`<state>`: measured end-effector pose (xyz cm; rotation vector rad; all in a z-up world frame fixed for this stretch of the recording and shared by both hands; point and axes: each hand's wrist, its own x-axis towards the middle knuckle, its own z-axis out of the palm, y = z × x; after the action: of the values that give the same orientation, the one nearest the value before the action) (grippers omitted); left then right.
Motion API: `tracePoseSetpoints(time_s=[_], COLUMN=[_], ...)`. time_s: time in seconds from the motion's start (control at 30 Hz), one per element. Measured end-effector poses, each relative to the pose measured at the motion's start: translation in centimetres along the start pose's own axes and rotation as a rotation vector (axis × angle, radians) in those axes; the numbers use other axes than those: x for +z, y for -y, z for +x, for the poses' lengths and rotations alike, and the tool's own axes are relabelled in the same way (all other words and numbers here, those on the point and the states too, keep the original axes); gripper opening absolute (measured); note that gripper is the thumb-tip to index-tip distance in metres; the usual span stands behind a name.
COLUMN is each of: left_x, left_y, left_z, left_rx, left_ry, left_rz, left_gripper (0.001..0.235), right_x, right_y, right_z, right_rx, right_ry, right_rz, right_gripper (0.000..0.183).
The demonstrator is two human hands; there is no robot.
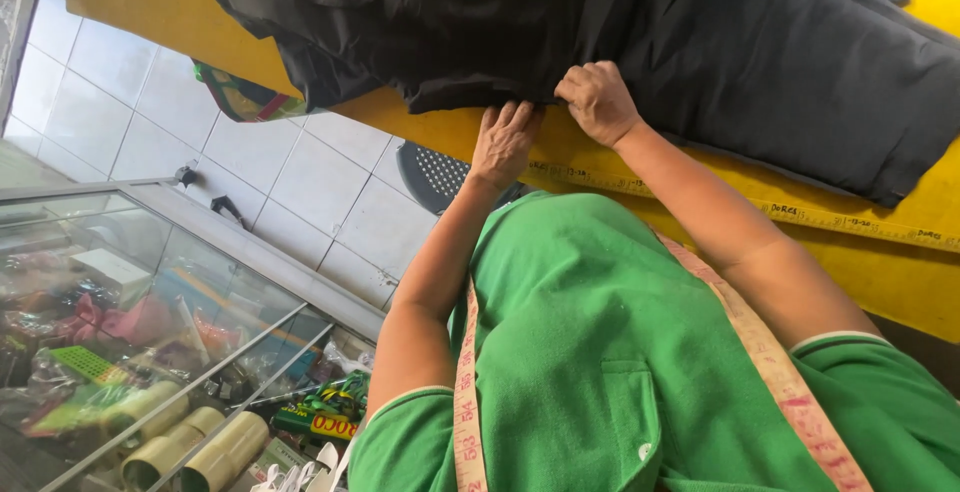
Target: Measuring a piece of black fabric with a ruler, trimming it with scissors, and folding it for garment preparation.
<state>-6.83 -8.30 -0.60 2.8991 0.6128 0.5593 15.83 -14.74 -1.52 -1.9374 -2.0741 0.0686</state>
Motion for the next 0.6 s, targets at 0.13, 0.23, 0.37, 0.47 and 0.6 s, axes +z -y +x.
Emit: tracePoseSetpoints(time_s=[0.13,0.23,0.37,0.47,0.6], left_x=[-0.2,-1.5,-0.7,1.7,1.8], left_y=[0.3,0.1,0.0,0.6,0.7], left_z=[-0.8,-1.0,-0.4,-0.7,-1.1], left_rx=[-0.044,-0.124,-0.183,-0.166,-0.145], left_ry=[0.078,0.172,0.193,0.127,0.062], left_rz=[-0.055,-0.129,-0.065,-0.056,-0.045], left_gripper=[0.046,0.058,0.054,0.041,0.036], right_x=[-0.2,-1.0,-1.7,-1.0,-1.0], right_y=[0.6,1.1,1.4,0.8,0.9], right_z=[-0.1,-0.3,-0.5,-0.7,-0.7], right_rx=[-0.153,-0.193,-0.225,-0.215,-0.191], right_ry=[-0.159,-0.209,-0.271,-0.286,-0.310], right_rz=[-0.058,-0.087,-0.072,-0.003,0.061], right_gripper=[0.013,0.015,0.021,0.013,0.013])
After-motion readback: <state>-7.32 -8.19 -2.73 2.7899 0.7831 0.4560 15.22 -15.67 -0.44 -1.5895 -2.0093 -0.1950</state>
